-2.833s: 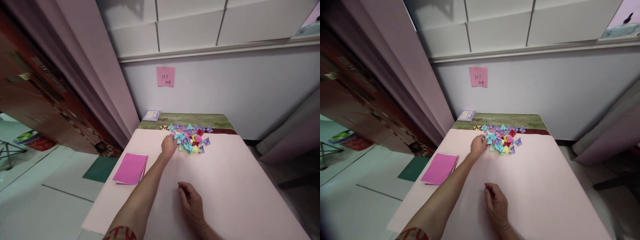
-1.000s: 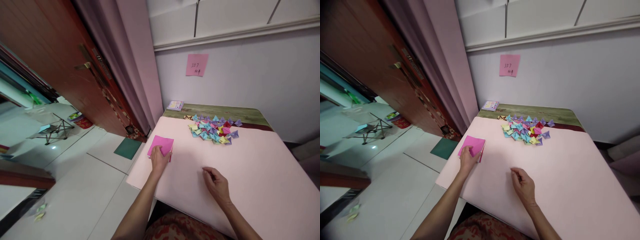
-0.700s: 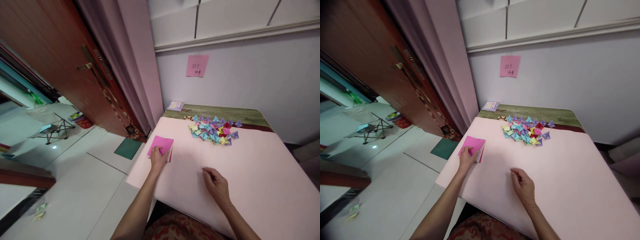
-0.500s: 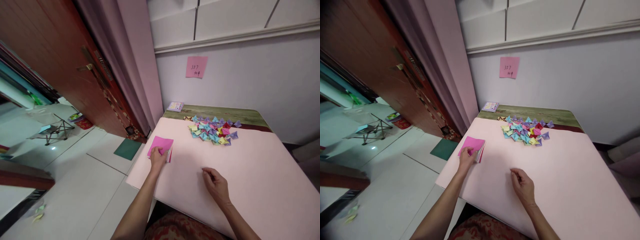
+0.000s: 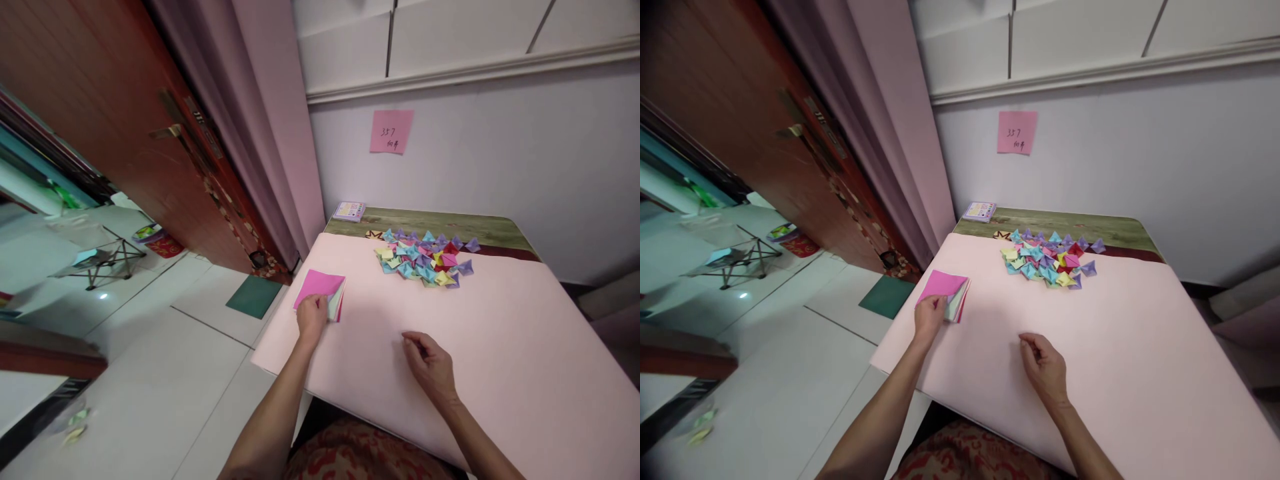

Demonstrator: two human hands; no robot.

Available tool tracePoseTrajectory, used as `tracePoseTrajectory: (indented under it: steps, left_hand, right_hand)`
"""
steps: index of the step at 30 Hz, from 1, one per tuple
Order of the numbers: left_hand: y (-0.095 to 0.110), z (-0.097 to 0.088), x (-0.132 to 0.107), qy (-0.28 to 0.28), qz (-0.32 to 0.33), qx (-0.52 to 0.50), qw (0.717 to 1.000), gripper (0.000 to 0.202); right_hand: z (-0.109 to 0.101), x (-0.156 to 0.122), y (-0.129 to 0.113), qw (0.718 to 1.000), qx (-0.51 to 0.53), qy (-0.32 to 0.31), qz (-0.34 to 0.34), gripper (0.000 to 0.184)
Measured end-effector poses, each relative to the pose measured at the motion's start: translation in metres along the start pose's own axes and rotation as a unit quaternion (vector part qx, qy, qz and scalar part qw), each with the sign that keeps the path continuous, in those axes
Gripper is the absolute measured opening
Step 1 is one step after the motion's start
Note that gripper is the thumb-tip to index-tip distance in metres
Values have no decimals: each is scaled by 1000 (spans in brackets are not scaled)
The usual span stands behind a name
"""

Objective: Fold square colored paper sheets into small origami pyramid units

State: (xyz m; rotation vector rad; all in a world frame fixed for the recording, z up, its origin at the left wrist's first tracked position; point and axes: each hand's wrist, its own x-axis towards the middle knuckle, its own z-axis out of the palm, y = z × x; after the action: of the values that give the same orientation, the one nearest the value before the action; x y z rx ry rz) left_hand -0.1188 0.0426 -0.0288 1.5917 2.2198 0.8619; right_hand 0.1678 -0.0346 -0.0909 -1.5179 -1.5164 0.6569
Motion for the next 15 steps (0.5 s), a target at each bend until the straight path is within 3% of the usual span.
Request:
tracePoseTrajectory:
  steps: [8, 15]
  left_hand:
    - [-6, 7, 6, 19, -102, -98, 990, 14]
    - [-8, 12, 9, 13, -158, -262, 952, 18]
  right_hand:
    - [-1, 0, -3, 1000, -6, 1, -7, 29]
    - [-1, 0, -2, 1000, 3, -2, -3, 29]
